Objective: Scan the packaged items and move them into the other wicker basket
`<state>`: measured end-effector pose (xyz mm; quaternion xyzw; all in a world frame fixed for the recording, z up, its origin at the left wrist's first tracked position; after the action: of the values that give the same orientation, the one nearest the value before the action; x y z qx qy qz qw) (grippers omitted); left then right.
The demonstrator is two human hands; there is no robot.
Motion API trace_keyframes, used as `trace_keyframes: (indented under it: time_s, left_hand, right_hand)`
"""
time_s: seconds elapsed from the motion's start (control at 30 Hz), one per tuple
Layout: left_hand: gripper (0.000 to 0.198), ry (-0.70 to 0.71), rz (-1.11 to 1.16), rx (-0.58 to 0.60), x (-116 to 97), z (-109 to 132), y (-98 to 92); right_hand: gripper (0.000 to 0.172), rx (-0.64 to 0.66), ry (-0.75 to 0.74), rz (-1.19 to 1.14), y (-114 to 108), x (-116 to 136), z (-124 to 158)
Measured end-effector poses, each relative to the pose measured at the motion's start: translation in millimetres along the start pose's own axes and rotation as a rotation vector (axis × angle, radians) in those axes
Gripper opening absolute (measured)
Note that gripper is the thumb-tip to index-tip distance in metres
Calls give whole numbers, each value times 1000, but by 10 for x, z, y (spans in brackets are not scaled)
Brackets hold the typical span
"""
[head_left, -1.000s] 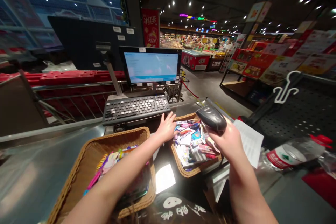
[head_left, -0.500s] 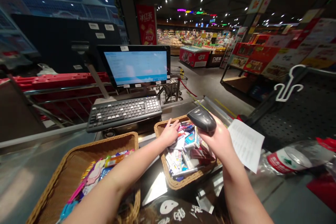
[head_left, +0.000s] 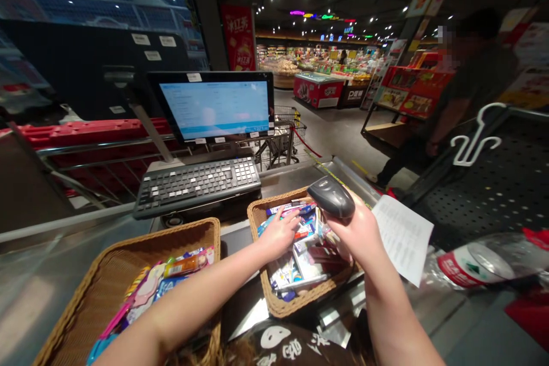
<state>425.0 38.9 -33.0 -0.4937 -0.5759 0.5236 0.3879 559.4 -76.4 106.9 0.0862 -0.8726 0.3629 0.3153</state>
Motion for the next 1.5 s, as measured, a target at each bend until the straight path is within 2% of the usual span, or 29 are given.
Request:
trace_keyframes:
  time_s: [0.07,0.17,0.27,0.33,0.47,0.6,0.7,0.9,1.0,1.17,1.27,1.33,1.5]
  left_hand:
    - [29,-35,-7,15,28,77,-31]
    - [61,-174,-21,69,205,95,-17]
    - [79,-275,-6,186,340,45,67]
    - [88,-323,9,232,356,8,118]
    - [106,-364,-10,203,267,-32,164]
    - [107,-440,-6,246,217,13,209]
    - [108,-431,-9,208,216,28,186]
    - [108,-470,92,267,367,4,214]
    - [112,-477,69,270,433,-10,249]
    - [103,-480,35,261,470,-7,323]
    - [111,-484,54,284,488,-4,353]
    - [117,-464,56,313,494,-5,367]
    - [116,-345,87,360,461,-21,394]
  right_hand:
    - [50,4,-2,12,4,0,2]
    - [50,5,-9,23,26,25,6]
    - [50,-6,-14,17,44,67,12]
    - [48,-4,-17,4,53,94,19]
    - [46,-9,-16,3,51,114,39]
    - [47,-28,-24,28,35,103,67]
    - [48,-24,-24,22,42,103,99]
    - [53,15,-22,6,89,154,173]
    - [54,19,-19,-3,76,191,196]
    - [50,16,-13,-4,12,233,219]
    - [50,12,-15,0,-21,229,229]
    - [51,10,-17,3,-36,217,234]
    - [51,12,-27,11,-62,202,238]
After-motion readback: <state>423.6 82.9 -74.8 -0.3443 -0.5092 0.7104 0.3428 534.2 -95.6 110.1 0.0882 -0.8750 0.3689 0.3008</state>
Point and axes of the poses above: each hand's wrist, its own z-axis away from the middle knuckle, its own y-axis out of the palm, x = y × z, the point moved 5 cm from there along -z, towards the middle knuckle, and after that the axes turned 5 degrees about -x, right-handed, at the moved point
